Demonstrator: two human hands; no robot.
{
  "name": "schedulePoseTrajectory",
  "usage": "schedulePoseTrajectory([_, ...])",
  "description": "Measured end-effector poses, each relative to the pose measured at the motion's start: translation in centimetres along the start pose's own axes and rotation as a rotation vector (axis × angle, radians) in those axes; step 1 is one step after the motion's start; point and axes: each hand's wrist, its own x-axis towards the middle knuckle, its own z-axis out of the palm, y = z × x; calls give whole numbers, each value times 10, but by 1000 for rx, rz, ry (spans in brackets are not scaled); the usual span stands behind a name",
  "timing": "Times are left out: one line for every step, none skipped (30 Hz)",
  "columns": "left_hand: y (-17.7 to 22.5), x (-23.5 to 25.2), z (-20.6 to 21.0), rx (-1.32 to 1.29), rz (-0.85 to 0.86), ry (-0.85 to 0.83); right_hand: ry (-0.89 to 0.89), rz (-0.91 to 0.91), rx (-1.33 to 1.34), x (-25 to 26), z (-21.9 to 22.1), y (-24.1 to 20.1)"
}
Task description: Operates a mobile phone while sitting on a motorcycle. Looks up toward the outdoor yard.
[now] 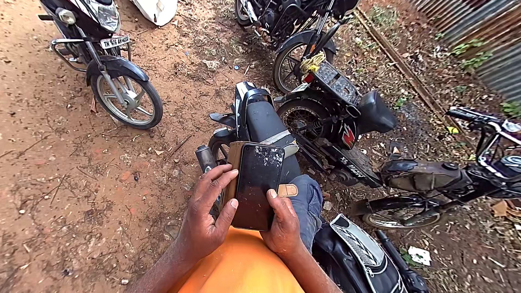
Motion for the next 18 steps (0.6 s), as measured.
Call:
schedulePoseTrajectory([0, 0, 0, 2, 0, 0, 4, 1, 2, 0, 0, 0])
schedulePoseTrajectory([0, 0, 0, 5, -1, 0, 7, 4, 2, -1, 0, 0])
schedulePoseTrajectory([0, 0, 0, 5, -1, -1, 12, 8, 1, -1, 0, 1])
schedulePoseTrajectory([-1, 0, 0, 4, -1, -1, 16, 11, -4, -1, 0, 1])
schedulePoseTrajectory([-1, 1, 0, 1, 0, 0, 18, 15, -6, -1, 0, 1])
schedulePoseTrajectory([-1, 1, 0, 0, 1, 1, 27, 19, -6, -1, 0, 1])
schedulePoseTrajectory([-1, 1, 0, 1, 2, 3, 38, 24, -1, -1, 1, 1])
schedulePoseTrajectory([-1, 1, 0, 1, 2, 3, 48, 28, 3, -1, 1, 1])
schedulePoseTrajectory([-1, 1, 0, 3, 3, 2, 59, 31, 4, 0, 2, 1])
schedulePoseTrajectory([-1, 2, 0, 6, 3, 0, 66, 33, -2, 0, 2, 1])
schedulePoseTrajectory([-1, 2, -1, 8, 4, -1, 70, 32, -13, 1, 3, 1])
schedulePoseTrajectory([-1, 2, -1, 7, 4, -1, 74, 27, -20, 1, 3, 1])
schedulePoseTrajectory([-1, 2, 0, 3, 4, -1, 71, 21, -26, 2, 3, 1])
schedulePoseTrajectory([-1, 2, 0, -1, 3, -3, 62, 20, -25, 2, 2, 1])
schedulePoseTrajectory([-1, 3, -1, -3, 2, -4, 47, 17, -22, 2, 1, 2])
schedulePoseTrajectory([-1, 3, -1, -6, 3, -4, 35, 11, -19, 2, 1, 2])
schedulePoseTrajectory([-1, 3, -1, -7, 5, -4, 25, 5, -16, 2, 1, 2])
schedulePoseTrajectory([-1, 3, -1, -8, 5, -6, 19, -1, -12, 2, 1, 2])
